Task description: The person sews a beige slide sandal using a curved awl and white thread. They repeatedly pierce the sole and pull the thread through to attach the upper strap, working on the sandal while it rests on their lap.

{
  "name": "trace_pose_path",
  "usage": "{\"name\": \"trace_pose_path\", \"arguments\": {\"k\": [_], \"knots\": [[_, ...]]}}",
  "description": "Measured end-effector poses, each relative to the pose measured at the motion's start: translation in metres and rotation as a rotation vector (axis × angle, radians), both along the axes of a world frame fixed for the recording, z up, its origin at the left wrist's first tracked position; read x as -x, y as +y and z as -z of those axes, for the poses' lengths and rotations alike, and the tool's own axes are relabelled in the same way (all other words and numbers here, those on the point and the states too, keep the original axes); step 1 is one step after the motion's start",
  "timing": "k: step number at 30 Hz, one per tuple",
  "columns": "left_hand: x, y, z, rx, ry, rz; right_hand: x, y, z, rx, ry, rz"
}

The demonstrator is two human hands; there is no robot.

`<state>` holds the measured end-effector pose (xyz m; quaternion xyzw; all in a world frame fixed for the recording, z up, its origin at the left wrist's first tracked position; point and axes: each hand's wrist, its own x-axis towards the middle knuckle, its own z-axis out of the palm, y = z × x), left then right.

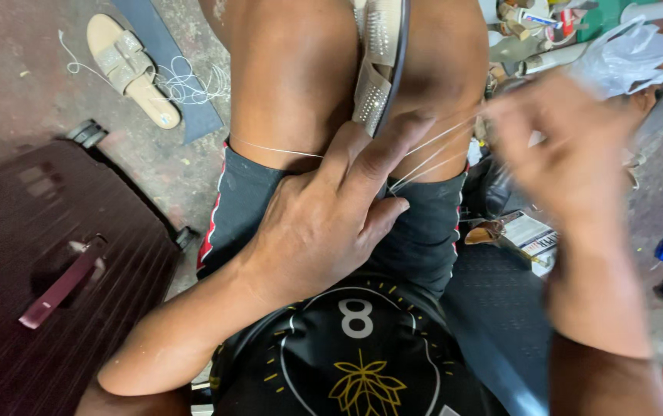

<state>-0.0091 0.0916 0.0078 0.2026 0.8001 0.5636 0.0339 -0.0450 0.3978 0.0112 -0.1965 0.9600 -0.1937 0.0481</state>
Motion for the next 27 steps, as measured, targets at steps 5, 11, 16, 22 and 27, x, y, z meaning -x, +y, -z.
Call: {"name": "trace_pose_path", "arguments": {"k": [5,11,16,22,27], "knots": [[0.001,-0.008,0.002,-0.034,-0.04,0.068,0.017,0.09,0.034,-0.241,0.093,0.299],[0.007,-0.004,0.002,-0.035,-0.111,0.075,-0.044,0.001,0.017,0.145,-0.257,0.416],[0.007,0.0,-0.004,-0.043,-0.136,0.062,-0.046,-0.07,-0.011,0.122,-0.043,0.029],[0.008,-0.002,-0.009,-0.09,-0.177,0.033,-0.047,-0.09,-0.009,0.32,-0.085,0.082],[0.008,-0.036,-0.014,0.12,-0.176,-0.127,-0.067,-0.105,-0.006,0.489,-0.094,0.294]]}}
